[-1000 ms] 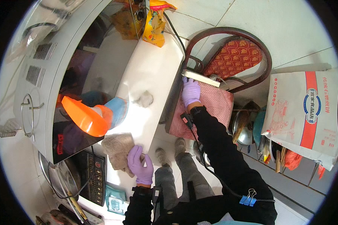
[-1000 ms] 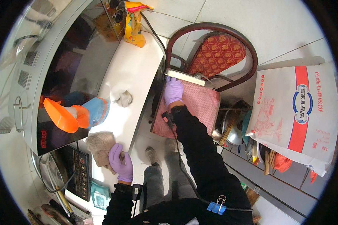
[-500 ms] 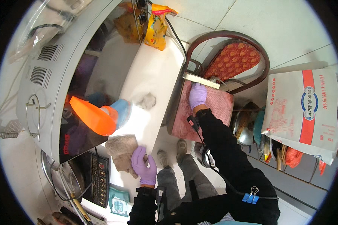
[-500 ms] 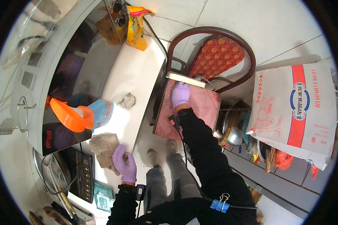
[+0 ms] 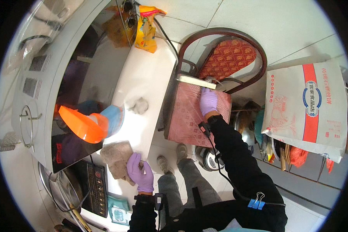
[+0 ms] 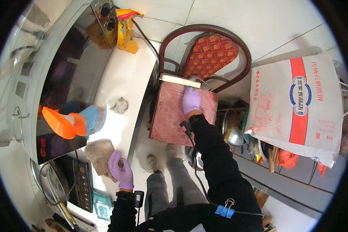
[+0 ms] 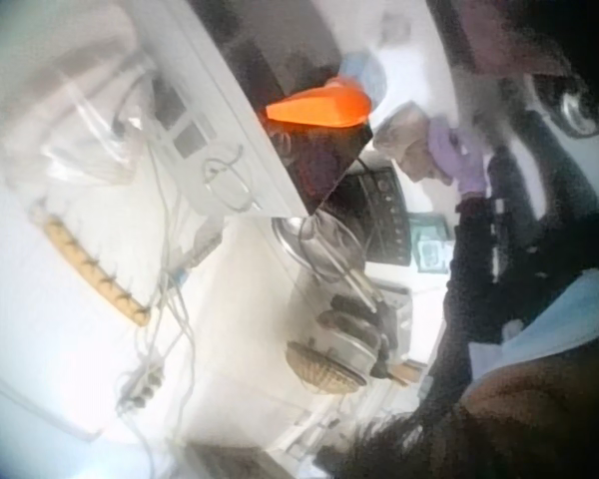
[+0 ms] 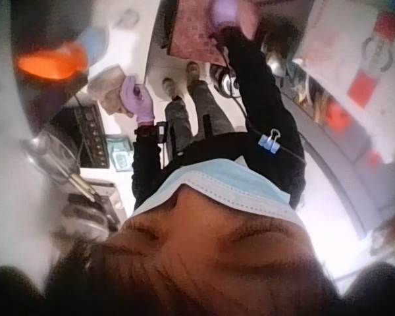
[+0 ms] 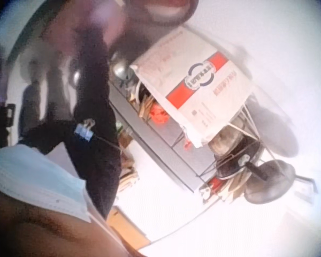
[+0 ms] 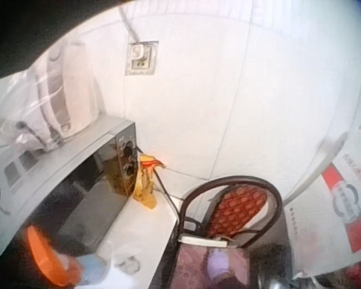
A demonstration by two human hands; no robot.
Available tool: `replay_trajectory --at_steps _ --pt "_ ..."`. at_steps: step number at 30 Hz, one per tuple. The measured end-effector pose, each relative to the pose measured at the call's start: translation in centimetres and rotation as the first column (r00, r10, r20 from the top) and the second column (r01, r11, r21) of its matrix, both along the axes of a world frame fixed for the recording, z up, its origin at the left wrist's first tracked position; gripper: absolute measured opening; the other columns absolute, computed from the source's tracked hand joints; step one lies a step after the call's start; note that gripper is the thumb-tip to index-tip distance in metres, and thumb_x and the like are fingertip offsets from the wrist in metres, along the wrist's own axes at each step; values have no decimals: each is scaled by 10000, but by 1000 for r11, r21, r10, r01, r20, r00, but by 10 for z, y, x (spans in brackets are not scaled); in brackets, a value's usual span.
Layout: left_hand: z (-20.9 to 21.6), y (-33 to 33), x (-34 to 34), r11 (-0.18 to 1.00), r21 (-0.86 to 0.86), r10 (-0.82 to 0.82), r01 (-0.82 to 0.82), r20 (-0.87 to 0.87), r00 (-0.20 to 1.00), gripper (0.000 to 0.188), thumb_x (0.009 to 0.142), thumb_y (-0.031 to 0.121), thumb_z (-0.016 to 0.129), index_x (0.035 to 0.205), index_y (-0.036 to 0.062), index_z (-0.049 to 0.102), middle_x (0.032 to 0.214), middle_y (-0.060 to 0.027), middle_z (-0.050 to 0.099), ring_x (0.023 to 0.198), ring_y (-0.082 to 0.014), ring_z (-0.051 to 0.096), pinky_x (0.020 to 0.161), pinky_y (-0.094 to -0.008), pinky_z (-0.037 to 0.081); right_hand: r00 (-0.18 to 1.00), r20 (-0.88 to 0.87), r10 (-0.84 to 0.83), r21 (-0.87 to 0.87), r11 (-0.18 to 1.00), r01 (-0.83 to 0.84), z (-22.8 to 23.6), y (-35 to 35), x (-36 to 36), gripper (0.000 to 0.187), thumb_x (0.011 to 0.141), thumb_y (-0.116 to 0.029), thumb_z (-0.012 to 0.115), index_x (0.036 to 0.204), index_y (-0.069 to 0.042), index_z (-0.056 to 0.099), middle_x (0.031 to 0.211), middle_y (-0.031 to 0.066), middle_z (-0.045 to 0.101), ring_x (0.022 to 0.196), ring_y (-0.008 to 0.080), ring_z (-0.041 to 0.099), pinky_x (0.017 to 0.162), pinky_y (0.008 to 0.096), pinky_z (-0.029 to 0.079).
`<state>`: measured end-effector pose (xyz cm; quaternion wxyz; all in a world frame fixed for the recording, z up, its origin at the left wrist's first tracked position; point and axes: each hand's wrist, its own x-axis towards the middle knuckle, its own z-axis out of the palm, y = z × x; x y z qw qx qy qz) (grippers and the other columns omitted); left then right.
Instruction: The person wipes a pink patterned mat on a chair with a cloth, then wipes the white countertop and stovetop area with a cloth and steel wool. They handle a spray bottle and a steel wool pad during the cleaning.
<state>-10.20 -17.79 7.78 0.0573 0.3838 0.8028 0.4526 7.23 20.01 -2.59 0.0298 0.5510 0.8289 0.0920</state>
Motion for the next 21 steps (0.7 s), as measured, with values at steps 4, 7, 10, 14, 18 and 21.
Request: replay_trajectory --at_steps 4,7,10,14,18,21 --pt "1 1 -2 1000 21 -19 20 -31 999 379 826 -38 646 1203 -4 620 1255 -170 576 1051 -267 599 742 -287 536 975 49 -218 -79 972 222 14 -6 7 321 883 -90 519 1176 -13 622 1052 167 610 937 329 616 745 459 517" --pt "-1 1 -2 999 21 -28 29 -63 998 378 821 -40 646 1196 -3 623 1262 -169 578 1000 -257 599 713 -285 521 938 -253 -237 -167 966 198 10 -8 -40 226 913 -105 514 1095 -39 632 1019 164 614 903 340 615 748 451 516" --pt "-2 1 -2 1000 0 -29 29 -99 995 375 816 -40 645 1189 0 626 1263 -169 585 996 -257 602 714 -288 518 950 -304 69 122 992 -33 -9 -6 -82 163 941 -131 523 1012 -38 637 962 165 615 870 347 608 742 446 515" --pt "-2 2 -2 998 35 -53 60 -170 984 370 815 -39 644 1183 0 630 1254 -168 596 1014 -263 605 728 -298 518 949 -264 170 69 985 -157 -13 -22 -77 196 906 -113 544 1050 -27 645 956 155 612 875 332 599 767 445 512" --pt "0 4 -4 999 -33 -38 32 -211 977 356 817 -36 645 1171 -4 638 1255 -167 597 1025 -267 609 751 -309 524 830 -349 435 -193 834 -517 18 -94 -43 313 868 -76 536 1167 -45 624 1081 142 594 960 328 590 844 417 501" --pt "2 4 -2 999 -44 -26 21 -128 991 352 821 -33 644 1172 -9 640 1259 -165 596 1013 -264 613 772 -312 526 673 -413 614 -108 701 -705 36 -101 -17 254 873 -78 536 1106 -22 623 996 150 587 907 323 587 782 423 509"
